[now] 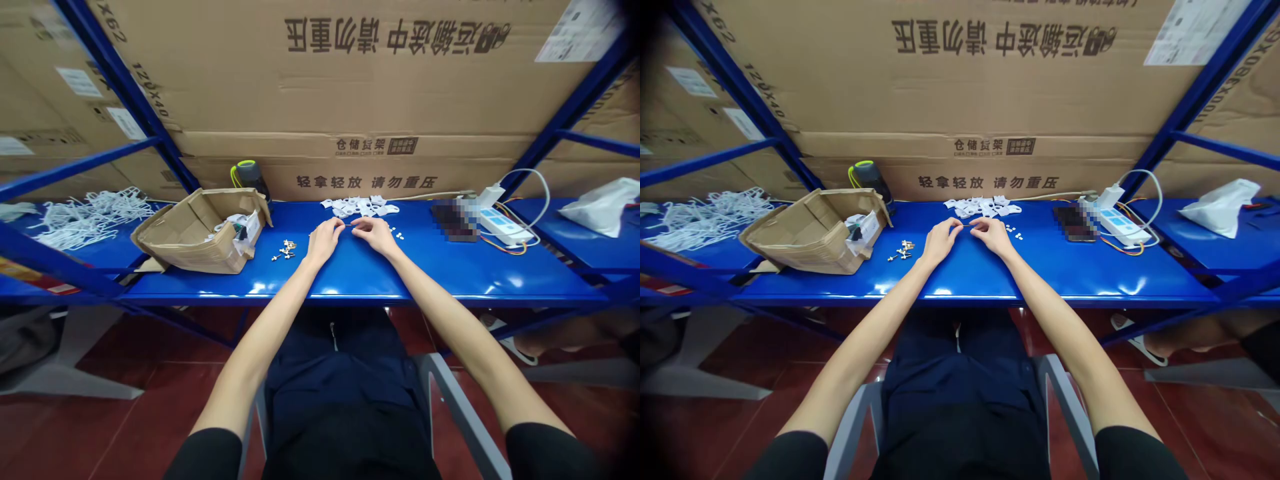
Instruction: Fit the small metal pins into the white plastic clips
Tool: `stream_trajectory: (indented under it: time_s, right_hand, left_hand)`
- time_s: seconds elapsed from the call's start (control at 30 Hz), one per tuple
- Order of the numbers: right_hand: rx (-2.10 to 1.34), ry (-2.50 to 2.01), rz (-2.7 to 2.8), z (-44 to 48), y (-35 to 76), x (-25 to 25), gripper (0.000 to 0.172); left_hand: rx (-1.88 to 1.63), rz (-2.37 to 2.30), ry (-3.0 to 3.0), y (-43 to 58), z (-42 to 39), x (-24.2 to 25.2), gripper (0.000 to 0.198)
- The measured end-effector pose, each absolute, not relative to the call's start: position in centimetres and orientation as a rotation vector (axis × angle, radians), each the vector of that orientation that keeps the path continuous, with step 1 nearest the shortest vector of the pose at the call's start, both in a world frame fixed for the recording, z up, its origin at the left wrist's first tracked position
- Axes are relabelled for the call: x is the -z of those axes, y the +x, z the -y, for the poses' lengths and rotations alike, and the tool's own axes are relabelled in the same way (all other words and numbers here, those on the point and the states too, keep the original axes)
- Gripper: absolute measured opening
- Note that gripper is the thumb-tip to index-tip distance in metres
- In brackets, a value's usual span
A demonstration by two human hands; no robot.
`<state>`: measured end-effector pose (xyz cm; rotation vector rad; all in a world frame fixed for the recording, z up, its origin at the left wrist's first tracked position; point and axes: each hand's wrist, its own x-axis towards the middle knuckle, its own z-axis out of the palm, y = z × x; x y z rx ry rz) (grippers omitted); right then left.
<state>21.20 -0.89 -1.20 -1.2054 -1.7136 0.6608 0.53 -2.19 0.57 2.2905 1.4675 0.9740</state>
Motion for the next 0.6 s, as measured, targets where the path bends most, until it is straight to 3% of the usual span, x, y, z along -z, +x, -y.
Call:
stream_trajectory:
  time_s: [0.17, 0.4, 0.6]
  right_hand:
    - [-0.745, -1.171, 1.635, 0.65, 21.45, 1.44, 0.020]
    - [-0.902, -1.095, 1.509, 0.56, 21.32, 1.54, 0.039]
    - [-0.908, -1.036, 1.531, 0.65, 21.21, 1.26, 0.037]
  left_hand:
    - [-1.020, -1.410, 2.297, 0.50, 2.19, -0.53, 0.017]
    - [-1.005, -1.387, 2.302, 0.60, 2.32, -0.74, 0.017]
    - [-1.026, -1.369, 2.241, 0.57, 2.04, -0.45, 0.019]
